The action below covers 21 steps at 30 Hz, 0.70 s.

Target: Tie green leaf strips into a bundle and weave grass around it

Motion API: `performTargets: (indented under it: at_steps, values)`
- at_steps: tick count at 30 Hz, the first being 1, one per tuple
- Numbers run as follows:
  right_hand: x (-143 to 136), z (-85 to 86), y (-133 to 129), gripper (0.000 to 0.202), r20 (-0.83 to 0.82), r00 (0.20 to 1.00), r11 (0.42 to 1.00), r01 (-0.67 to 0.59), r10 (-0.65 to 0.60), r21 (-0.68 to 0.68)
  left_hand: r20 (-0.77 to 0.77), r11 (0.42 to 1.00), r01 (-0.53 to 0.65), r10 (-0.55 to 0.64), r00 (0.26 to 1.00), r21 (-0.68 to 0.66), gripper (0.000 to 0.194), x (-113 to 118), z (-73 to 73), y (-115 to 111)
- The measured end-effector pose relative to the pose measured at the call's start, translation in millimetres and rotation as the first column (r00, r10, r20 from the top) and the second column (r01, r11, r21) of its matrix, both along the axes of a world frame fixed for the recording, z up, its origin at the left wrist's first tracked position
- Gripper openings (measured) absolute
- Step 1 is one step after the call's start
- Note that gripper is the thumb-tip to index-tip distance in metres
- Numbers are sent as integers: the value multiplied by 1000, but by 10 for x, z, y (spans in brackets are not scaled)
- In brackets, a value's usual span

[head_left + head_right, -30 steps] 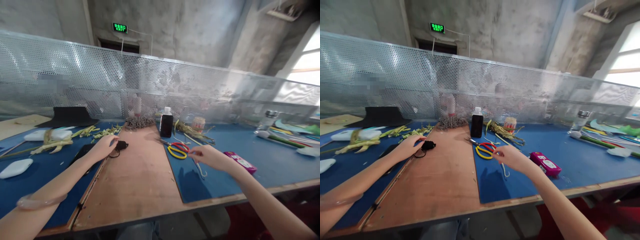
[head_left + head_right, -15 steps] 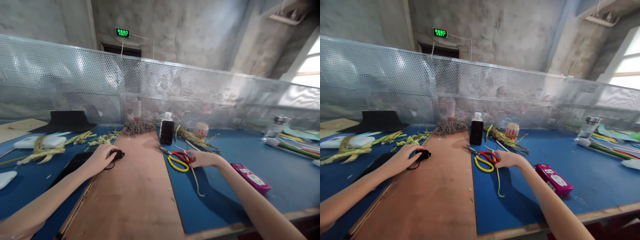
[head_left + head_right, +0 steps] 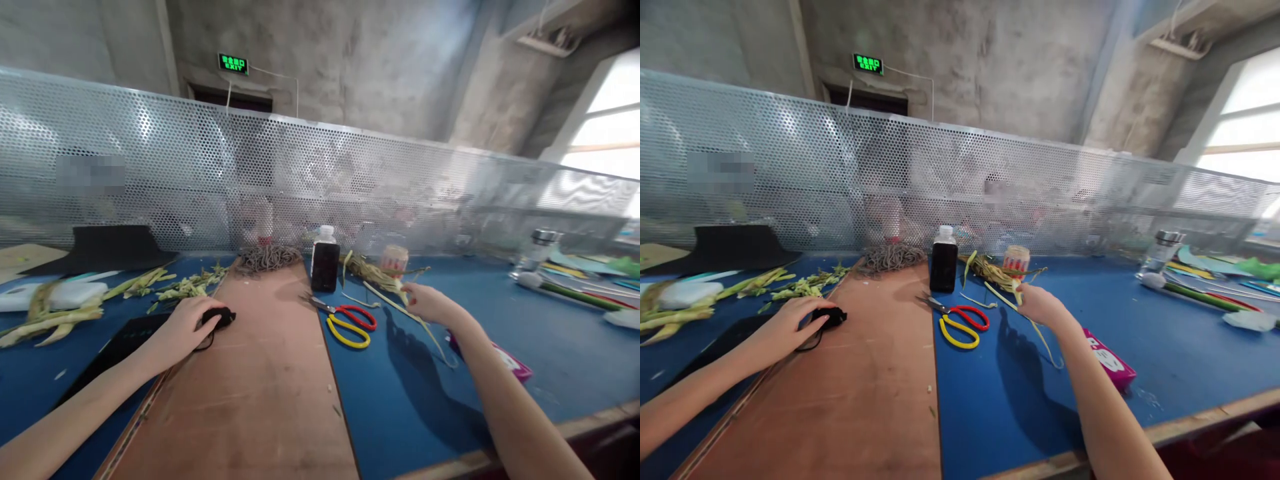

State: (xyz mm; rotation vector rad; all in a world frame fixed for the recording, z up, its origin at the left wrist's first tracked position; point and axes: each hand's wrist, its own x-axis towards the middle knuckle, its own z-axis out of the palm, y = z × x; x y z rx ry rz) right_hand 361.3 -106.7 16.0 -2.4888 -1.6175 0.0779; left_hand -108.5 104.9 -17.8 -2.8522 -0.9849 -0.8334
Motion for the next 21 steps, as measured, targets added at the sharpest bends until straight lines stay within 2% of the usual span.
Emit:
performTargets:
  at_steps: [3,7,10,12,15,18,21]
  values:
    - [118,27,-23,37,-92,992,996,-84,84,0,15,1000,5,-5,1000,8,32,9,7,0]
    - [192,-145,129,35,-7,1000,993,27,-26,118,14,1000,5,-5,1000,2,32,1,0,21]
    - [191,-303,267,33,36,997,990,56,-61,131,8,1000,3,-2,1000,-12,33,-11,-12,38]
    - [161,-342,317,30,48,997,990,51,-58,130,11,1000,4,-4,1000,-18,33,-14,-13,41]
    - [94,-275,304,21,50,998,989,42,-49,141,19,1000,10,-10,1000,-18,33,-14,-9,39]
    - [31,-137,217,22,19,1000,989,10,-13,146,23,1000,8,-8,1000,-15,33,-17,-9,43]
    - [-18,-28,190,20,-47,997,995,-57,61,81,30,1000,4,-3,1000,-20,33,-21,-11,50]
